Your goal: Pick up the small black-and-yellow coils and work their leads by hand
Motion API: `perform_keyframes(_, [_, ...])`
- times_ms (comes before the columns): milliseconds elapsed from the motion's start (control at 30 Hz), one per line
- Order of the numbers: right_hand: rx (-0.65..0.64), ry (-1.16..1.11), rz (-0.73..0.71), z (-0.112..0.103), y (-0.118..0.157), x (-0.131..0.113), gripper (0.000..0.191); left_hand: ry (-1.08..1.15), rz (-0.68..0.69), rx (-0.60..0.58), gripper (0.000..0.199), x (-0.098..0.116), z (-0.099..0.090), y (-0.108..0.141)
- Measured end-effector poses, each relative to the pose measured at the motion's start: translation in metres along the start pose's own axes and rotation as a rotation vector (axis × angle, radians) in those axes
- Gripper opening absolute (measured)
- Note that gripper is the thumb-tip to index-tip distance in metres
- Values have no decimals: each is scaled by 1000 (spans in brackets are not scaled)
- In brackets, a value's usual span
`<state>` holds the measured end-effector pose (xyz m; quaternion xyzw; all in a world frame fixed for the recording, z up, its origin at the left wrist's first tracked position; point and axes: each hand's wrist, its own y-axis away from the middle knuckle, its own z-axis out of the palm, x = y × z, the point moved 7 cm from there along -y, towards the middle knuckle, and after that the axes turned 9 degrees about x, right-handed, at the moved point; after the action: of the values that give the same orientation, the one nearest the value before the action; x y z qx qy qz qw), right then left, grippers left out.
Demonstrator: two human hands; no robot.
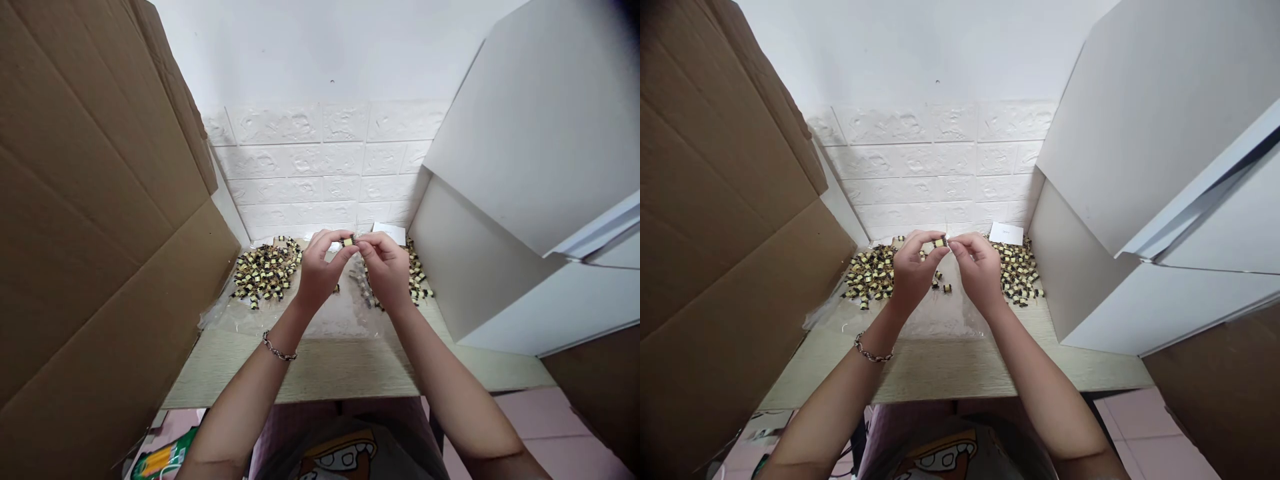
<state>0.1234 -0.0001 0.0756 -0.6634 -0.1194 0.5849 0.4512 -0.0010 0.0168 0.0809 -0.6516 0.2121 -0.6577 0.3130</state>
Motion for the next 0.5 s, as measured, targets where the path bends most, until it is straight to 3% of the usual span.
perform_keyframes(100, [-26, -106, 134, 2, 0, 9, 9, -206, 192, 21, 13, 15, -2, 2])
perform_keyframes(233, [-45, -189, 249, 4, 2, 15, 10, -346, 340, 18, 15, 21, -2, 6])
perform_keyframes(500, [-85, -250, 359, 7, 3, 23, 16, -437, 460, 11, 18, 24, -1, 10])
